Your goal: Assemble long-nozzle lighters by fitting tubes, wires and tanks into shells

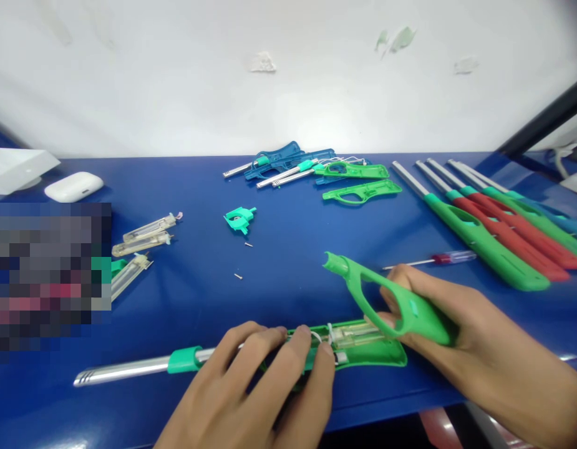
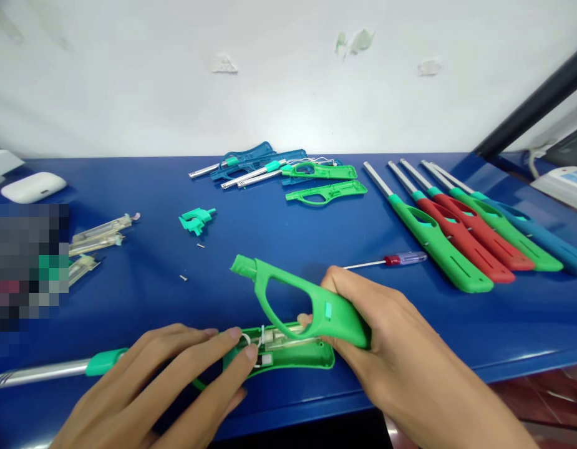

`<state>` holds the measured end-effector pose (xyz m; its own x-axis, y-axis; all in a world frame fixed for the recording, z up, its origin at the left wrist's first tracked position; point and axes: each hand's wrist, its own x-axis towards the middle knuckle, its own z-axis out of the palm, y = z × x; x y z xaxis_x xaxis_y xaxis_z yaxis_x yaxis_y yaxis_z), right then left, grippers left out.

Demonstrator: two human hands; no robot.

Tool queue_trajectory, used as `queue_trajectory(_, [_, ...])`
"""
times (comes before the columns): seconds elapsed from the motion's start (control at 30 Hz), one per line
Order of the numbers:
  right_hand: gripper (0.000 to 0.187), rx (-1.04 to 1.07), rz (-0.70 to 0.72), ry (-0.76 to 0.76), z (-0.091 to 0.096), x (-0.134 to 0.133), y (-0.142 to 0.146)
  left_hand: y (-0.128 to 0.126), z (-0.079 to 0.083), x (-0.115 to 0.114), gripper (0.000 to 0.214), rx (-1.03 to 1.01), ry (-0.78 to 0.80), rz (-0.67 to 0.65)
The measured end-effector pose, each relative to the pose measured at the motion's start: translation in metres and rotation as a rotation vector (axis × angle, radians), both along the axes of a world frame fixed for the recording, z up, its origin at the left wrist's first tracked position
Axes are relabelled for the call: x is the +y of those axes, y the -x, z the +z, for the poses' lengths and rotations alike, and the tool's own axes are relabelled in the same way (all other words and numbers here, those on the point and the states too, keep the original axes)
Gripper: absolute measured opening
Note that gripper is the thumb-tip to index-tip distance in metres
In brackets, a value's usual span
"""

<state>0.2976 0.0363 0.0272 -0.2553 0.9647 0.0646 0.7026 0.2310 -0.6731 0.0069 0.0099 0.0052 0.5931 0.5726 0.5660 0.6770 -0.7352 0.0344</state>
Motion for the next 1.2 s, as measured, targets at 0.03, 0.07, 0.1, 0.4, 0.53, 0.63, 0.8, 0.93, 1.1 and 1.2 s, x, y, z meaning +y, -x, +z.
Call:
queue_trajectory(0.03, [0.022,-0.003,0.002,-0.001,0.000,0.000,0.000,0.000,0.000,0.000,0.034,0.003,0.001,-0.001])
queue_trajectory(0.07, [0.020,-0.001,0.004,-0.002,0.000,0.001,0.000,0.000,0.000,0.000,0.033,0.006,0.010,-0.001])
queue_trajectory(0.1, [0.018,0.004,0.011,0.000,0.000,0.001,0.001,0.000,0.000,0.000,0.033,0.002,0.014,-0.004])
queue_trajectory(0.4, [0.018,-0.008,0.061,-0.018,0.006,0.004,0.004,0.004,-0.003,-0.001,0.028,0.048,0.023,0.005])
queue_trajectory(0.53, [0.018,0.004,0.052,-0.014,0.009,0.004,0.006,0.002,0.001,0.002,0.031,0.092,0.054,-0.026])
queue_trajectory(0.63, [0.020,0.004,0.043,-0.024,0.010,0.005,0.008,0.000,0.002,0.004,0.031,0.094,0.061,-0.044])
queue_trajectory(0.8, [0.017,-0.034,0.072,-0.040,0.010,0.003,0.007,0.001,0.000,0.004,0.025,0.101,0.038,-0.071])
queue_trajectory(0.93, [0.017,-0.032,0.063,-0.049,0.009,0.000,0.006,-0.001,0.000,0.006,0.040,0.082,-0.009,-0.054])
queue_trajectory(1.1, [0.017,-0.011,0.060,-0.036,0.007,0.002,0.005,-0.002,0.001,0.005,0.042,0.097,-0.031,-0.023])
queue_trajectory(1.2, [0.017,-0.015,0.052,-0.034,0.005,0.002,0.004,0.001,0.000,0.003,0.042,0.087,-0.046,-0.019])
